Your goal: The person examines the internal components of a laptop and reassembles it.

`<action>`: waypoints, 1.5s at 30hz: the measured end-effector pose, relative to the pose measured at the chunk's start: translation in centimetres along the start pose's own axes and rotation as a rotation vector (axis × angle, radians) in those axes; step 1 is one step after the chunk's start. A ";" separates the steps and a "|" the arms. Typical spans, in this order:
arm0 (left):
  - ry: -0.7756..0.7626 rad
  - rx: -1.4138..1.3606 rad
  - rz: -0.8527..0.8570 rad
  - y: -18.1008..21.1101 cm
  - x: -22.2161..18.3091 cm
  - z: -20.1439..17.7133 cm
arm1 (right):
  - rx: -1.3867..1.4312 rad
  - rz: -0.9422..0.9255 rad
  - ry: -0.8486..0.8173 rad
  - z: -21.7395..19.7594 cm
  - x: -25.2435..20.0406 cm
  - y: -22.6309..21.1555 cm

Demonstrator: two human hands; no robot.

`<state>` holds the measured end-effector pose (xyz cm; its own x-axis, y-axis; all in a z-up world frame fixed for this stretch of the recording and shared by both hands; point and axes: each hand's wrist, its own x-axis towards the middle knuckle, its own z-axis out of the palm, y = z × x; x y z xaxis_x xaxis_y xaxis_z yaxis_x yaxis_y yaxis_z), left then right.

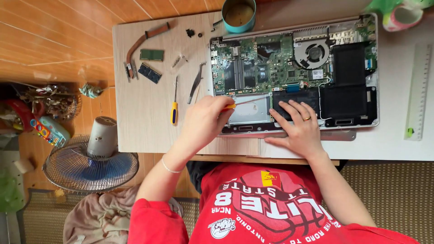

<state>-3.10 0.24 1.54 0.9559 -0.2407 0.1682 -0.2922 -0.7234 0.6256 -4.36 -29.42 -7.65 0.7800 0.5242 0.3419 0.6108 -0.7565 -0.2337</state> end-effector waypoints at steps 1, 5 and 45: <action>0.008 0.075 0.089 0.4 0.5 -0.3 | -0.003 0.001 0.003 0.0 0.1 0.0; 0.002 0.234 0.268 1.7 2.3 -0.3 | -0.007 0.006 0.006 -0.1 0.1 0.0; -0.075 0.459 0.530 3.7 7.3 2.4 | 0.004 -0.008 0.036 0.2 0.1 0.4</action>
<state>2.76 -5.73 3.24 0.6814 -0.6684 0.2984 -0.7167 -0.6921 0.0862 -3.98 -29.59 -7.89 0.7696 0.5158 0.3764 0.6178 -0.7504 -0.2348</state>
